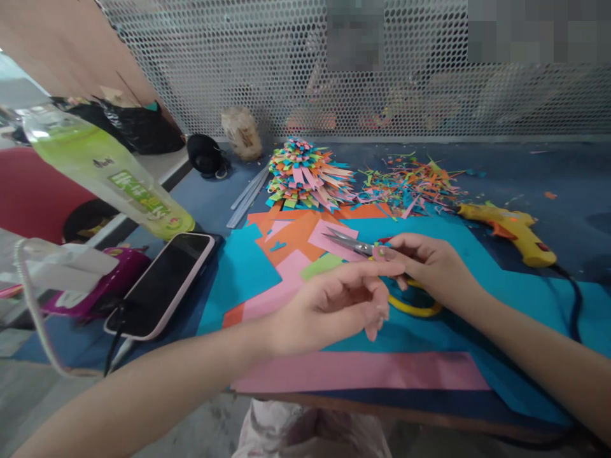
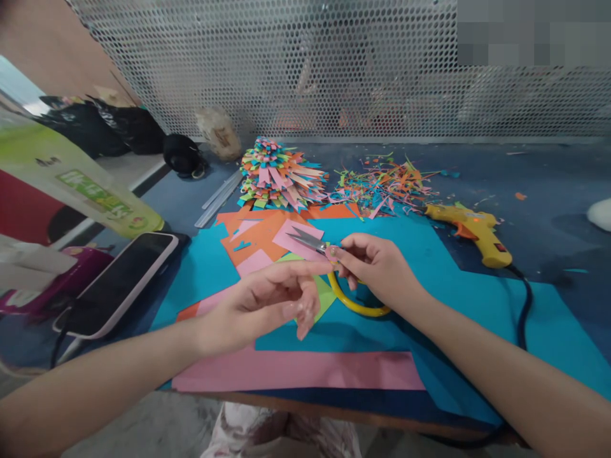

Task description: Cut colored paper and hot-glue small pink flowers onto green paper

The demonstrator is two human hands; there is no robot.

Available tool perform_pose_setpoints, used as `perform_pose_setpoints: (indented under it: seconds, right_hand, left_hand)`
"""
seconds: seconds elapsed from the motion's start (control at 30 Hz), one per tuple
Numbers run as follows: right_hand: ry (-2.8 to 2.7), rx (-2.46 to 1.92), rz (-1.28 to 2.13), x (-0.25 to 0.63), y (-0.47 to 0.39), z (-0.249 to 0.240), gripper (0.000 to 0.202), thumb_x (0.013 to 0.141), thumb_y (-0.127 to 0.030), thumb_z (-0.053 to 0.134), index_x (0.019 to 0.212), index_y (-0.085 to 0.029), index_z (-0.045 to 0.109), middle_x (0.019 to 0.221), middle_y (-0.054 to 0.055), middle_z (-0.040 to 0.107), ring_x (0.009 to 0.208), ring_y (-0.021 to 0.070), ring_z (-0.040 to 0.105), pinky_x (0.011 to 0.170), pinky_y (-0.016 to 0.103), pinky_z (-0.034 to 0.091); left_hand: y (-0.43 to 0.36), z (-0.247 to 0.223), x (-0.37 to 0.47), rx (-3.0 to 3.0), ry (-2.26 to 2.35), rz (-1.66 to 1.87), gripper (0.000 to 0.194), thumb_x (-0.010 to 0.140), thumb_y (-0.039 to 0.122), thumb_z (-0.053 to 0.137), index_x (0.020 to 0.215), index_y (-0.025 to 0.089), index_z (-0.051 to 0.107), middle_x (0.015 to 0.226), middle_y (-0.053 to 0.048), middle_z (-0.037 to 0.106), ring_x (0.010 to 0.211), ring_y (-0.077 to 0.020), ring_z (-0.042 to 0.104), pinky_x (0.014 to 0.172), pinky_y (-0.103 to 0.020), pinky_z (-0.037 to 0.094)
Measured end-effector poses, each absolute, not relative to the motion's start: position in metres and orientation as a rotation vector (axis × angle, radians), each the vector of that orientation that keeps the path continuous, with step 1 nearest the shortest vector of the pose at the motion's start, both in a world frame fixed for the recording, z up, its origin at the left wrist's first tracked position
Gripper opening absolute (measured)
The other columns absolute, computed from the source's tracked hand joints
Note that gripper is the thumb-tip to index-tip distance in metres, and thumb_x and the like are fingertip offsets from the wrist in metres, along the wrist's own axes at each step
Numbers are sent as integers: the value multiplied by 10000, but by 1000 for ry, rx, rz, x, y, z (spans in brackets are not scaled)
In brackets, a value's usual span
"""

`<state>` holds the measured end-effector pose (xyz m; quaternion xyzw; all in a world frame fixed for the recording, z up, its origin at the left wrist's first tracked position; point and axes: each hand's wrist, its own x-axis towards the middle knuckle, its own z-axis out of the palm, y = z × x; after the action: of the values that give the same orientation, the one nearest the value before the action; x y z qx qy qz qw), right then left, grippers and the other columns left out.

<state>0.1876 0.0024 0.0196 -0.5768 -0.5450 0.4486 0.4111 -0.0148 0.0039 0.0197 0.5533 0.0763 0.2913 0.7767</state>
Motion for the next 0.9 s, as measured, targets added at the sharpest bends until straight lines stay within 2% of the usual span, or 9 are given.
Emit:
perform_pose_setpoints:
  seconds: [0.13, 0.27, 0.37, 0.57, 0.77, 0.9]
  right_hand:
    - [-1391, -1449, 1121, 189, 2, 18, 468, 650, -635, 737, 652, -191, 589, 491, -53, 559, 351, 57, 465, 354, 209, 327]
    - [-1404, -1460, 1113, 189, 2, 17, 470, 663, -636, 731, 655, -190, 585, 492, -50, 567, 352, 56, 469, 360, 206, 345]
    - [-1421, -1459, 1099, 189, 2, 17, 472, 675, -639, 722, 658, -186, 591, 491, -50, 564, 353, 52, 472, 356, 199, 338]
    - [-1445, -1460, 1084, 189, 3, 15, 460, 700, -622, 711, 662, -181, 587, 513, -44, 585, 367, 55, 497, 371, 193, 357]
    - [-1431, -1462, 1097, 188, 2, 20, 466, 674, -624, 727, 634, -188, 567, 479, -52, 560, 352, 56, 479, 364, 200, 347]
    - [-1416, -1473, 1107, 187, 2, 22, 470, 656, -638, 734, 637, -198, 567, 476, -48, 557, 359, 67, 483, 372, 212, 366]
  left_hand:
    - [1, 18, -15, 1156, 110, 598, 241, 967, 268, 453, 1172, 210, 564, 811, 18, 398, 673, -74, 442, 667, -246, 411]
    - [-2, 18, -14, 1074, 115, 570, 123, 955, 177, 395, 986, 176, 515, 776, 33, 335, 646, -77, 348, 652, -242, 355]
    - [-4, 18, -15, 1043, 139, 563, 138, 937, 104, 334, 889, 180, 438, 747, 41, 325, 621, -77, 335, 624, -242, 323]
    - [-7, 18, -16, 1082, 97, 576, 117, 889, 87, 389, 854, 195, 361, 740, 44, 383, 619, -83, 338, 603, -248, 293]
    - [-3, 16, -14, 1029, 155, 512, 83, 899, 95, 421, 883, 177, 429, 722, 38, 411, 624, -79, 375, 614, -249, 313]
    - [-1, 14, -14, 1083, 78, 562, 146, 943, 159, 391, 1050, 169, 490, 756, 17, 418, 666, -99, 398, 626, -255, 352]
